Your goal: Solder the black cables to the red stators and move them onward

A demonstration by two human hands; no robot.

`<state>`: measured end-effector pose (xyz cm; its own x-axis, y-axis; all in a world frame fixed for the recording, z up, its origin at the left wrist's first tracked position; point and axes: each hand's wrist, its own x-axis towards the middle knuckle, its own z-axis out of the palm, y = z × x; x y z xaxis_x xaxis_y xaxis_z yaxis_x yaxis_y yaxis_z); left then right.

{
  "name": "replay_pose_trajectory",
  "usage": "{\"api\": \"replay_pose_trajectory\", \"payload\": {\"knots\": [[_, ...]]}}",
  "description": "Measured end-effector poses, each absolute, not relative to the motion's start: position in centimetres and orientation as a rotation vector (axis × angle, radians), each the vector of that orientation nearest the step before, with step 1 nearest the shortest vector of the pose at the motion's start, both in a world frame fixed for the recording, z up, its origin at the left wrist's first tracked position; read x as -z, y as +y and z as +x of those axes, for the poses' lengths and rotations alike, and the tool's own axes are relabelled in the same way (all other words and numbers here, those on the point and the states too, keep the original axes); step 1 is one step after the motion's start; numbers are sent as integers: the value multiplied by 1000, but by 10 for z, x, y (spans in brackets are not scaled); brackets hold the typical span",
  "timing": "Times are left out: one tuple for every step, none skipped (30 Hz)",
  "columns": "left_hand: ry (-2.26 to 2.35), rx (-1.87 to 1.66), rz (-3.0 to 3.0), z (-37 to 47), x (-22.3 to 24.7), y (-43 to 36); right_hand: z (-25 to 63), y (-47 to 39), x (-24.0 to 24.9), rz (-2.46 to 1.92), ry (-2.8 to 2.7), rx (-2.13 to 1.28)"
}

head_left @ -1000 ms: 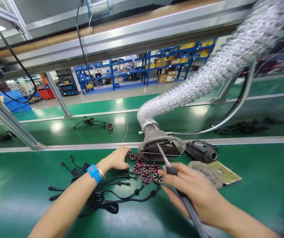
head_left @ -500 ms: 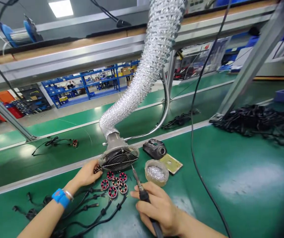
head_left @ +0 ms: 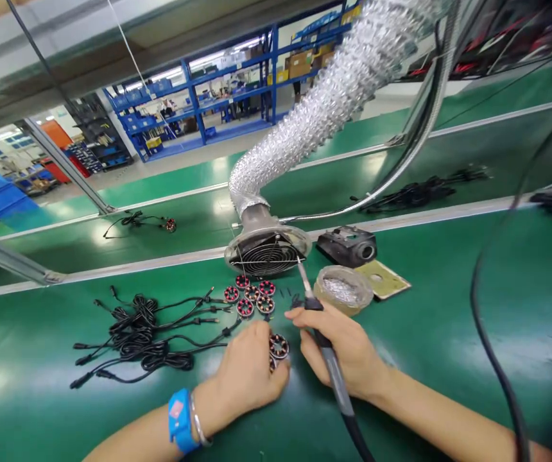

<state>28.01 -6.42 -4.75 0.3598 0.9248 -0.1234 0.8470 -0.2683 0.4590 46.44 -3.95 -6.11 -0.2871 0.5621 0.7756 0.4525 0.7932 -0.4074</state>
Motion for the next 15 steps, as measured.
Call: {"api": "replay_pose_trajectory", "payload": {"knots": [[1549, -243, 2141, 277, 46, -64, 465, -43, 65, -800, -1957, -167], [1562, -247, 2099, 272, 43, -64, 465, -46, 69, -835, -1985, -204], [1573, -237, 2062, 266, 39, -64, 465, -49, 73, -866, -2011, -239], [1583, -214, 2039, 260, 35, -65, 465, -51, 76, -892, -2033, -271], [1584, -178, 2032, 254, 31, -67, 464, -53, 79, -911, -2052, -300], [1571, -140, 2036, 249, 29, -69, 463, -54, 83, -922, -2069, -325], [1552, -106, 2043, 246, 28, -71, 462, -54, 86, -924, -2084, -349], [1533, -84, 2050, 245, 29, -74, 460, -54, 89, -913, -2099, -370], [1519, -75, 2055, 245, 31, -76, 459, -53, 92, -900, -2113, -391], [1515, -80, 2060, 246, 34, -78, 459, -53, 95, -888, -2126, -412], [1522, -95, 2067, 248, 38, -79, 459, -52, 97, -881, -2135, -431], [1540, -116, 2074, 250, 42, -79, 460, -53, 98, -881, -2139, -447], [1565, -137, 2081, 252, 46, -79, 463, -54, 99, -885, -2140, -462], [1592, -159, 2087, 254, 50, -77, 465, -56, 98, -887, -2137, -474], [1614, -183, 2090, 255, 52, -76, 468, -58, 98, -883, -2134, -487]]}}
